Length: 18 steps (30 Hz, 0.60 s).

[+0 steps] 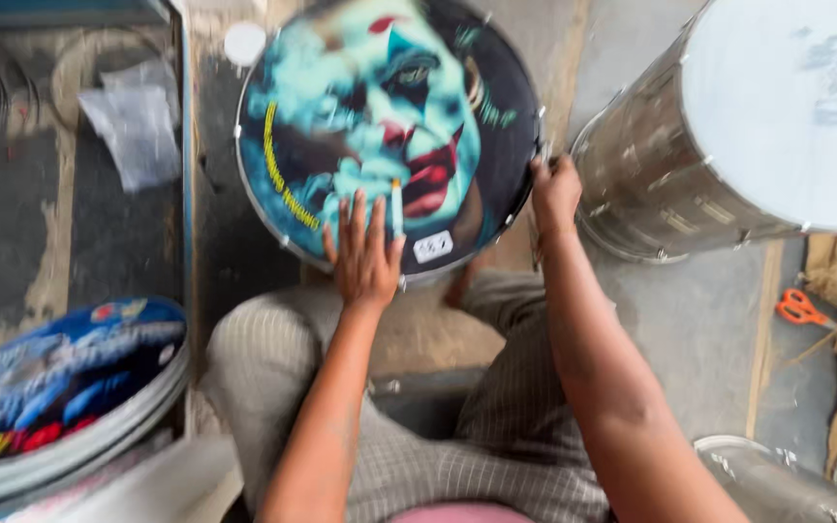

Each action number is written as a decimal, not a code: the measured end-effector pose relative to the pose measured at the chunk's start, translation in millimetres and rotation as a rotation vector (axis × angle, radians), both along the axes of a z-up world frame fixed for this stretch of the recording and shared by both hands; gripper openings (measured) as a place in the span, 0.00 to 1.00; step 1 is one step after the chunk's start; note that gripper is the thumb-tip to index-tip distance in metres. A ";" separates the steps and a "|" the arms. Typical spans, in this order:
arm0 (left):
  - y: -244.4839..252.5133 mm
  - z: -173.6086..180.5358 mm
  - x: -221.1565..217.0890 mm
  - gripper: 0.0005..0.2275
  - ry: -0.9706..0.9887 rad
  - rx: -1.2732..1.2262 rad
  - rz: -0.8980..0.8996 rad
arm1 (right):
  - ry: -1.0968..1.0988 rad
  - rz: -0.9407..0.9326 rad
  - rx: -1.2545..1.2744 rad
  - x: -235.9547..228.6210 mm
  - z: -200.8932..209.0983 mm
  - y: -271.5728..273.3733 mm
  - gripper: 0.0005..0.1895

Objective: The person sits on the floor and uses a wrench to tighten the tension rods on a drum with a Joker graphic. They systematically move around the drum head, adjusting each rod to secure the drum skin.

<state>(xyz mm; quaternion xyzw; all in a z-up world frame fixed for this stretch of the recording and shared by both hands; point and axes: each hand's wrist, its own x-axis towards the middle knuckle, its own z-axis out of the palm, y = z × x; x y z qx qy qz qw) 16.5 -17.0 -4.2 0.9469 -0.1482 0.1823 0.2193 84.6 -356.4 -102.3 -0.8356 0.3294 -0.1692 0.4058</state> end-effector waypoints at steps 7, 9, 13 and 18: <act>11.6 4.2 -4.1 0.26 -0.070 -0.058 0.052 | -0.014 0.053 -0.034 1.8 -5.4 -3.7 0.19; 5.5 -4.7 6.2 0.28 -0.039 0.020 0.018 | -0.042 0.032 -0.054 5.0 -6.4 0.3 0.18; 1.9 -10.5 22.9 0.22 -0.099 -0.040 -0.033 | -0.008 0.091 -0.292 -3.1 33.2 32.8 0.14; 21.5 26.8 14.5 0.31 0.720 -1.323 -0.109 | -0.188 0.470 -0.445 -47.9 121.2 217.7 0.19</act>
